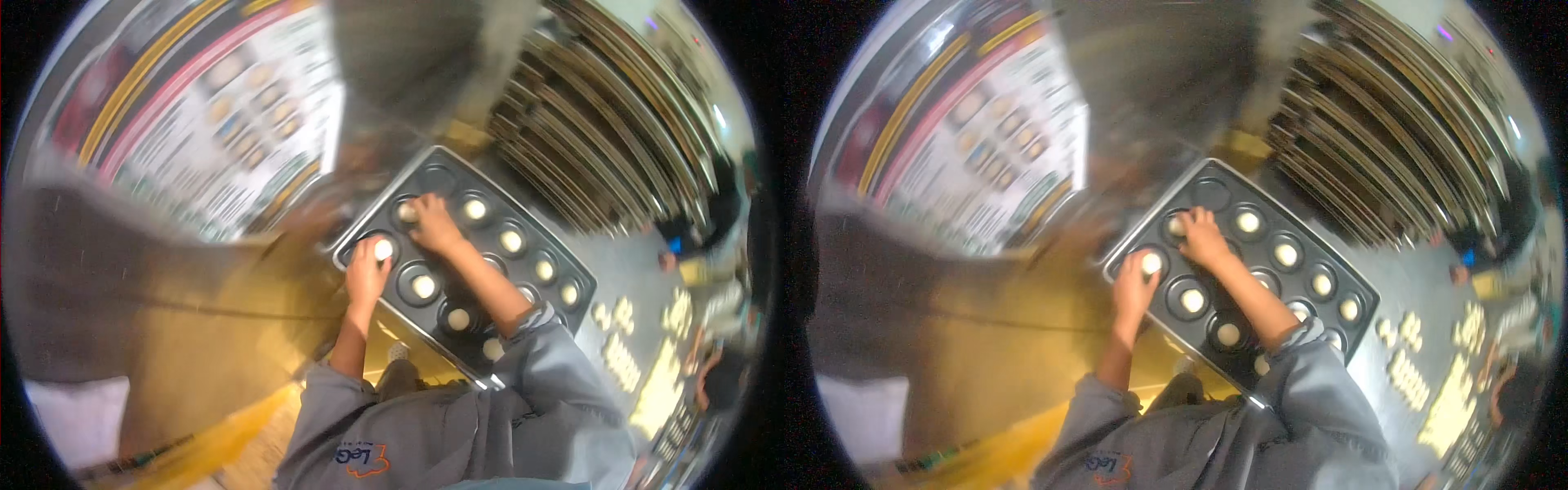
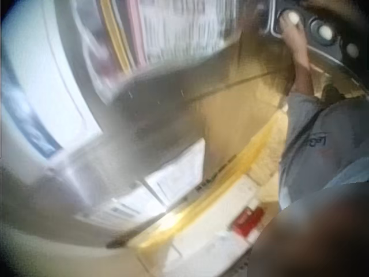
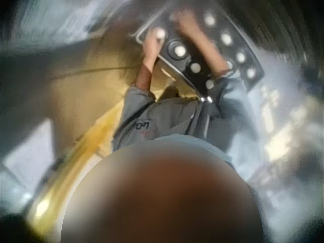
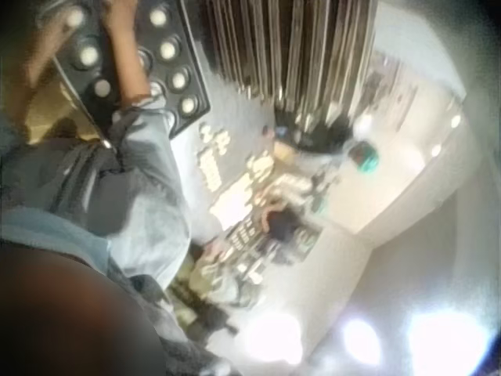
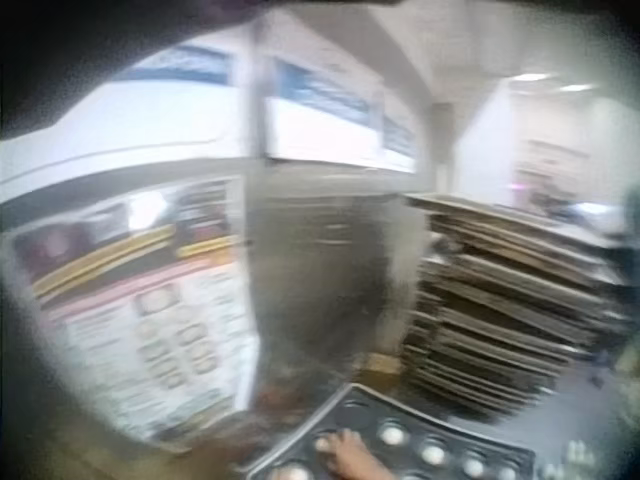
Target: The person places dough balls into a muffin tin, rolls more dough balls by hand on a stainless steel table, and slides a tray into a cooling rack.
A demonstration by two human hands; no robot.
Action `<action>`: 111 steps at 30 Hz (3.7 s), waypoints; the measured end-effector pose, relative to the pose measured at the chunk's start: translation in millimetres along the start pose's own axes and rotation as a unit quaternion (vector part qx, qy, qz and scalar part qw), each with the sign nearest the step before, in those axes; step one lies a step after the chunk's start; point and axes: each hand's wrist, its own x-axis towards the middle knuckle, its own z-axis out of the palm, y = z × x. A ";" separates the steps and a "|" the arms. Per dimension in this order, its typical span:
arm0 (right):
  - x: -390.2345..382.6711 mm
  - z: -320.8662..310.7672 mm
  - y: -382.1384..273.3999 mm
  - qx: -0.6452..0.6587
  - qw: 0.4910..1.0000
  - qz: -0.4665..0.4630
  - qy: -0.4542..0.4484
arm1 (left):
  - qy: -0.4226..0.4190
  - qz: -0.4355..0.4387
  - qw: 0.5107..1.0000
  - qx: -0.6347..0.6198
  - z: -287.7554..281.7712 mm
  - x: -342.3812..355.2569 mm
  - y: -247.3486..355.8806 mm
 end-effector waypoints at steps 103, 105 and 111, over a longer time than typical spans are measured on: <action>-668.9 -117.6 221.5 0.087 0.856 0.389 0.330 | 0.075 -0.121 0.988 0.062 89.1 -141.6 43.6; -709.1 -116.6 211.4 0.179 0.851 0.339 0.359 | 0.086 -0.143 0.982 0.085 89.0 -141.8 42.4; -688.1 -144.1 274.6 -0.066 0.799 0.394 0.449 | 0.066 -0.129 0.988 0.051 91.8 -138.6 46.4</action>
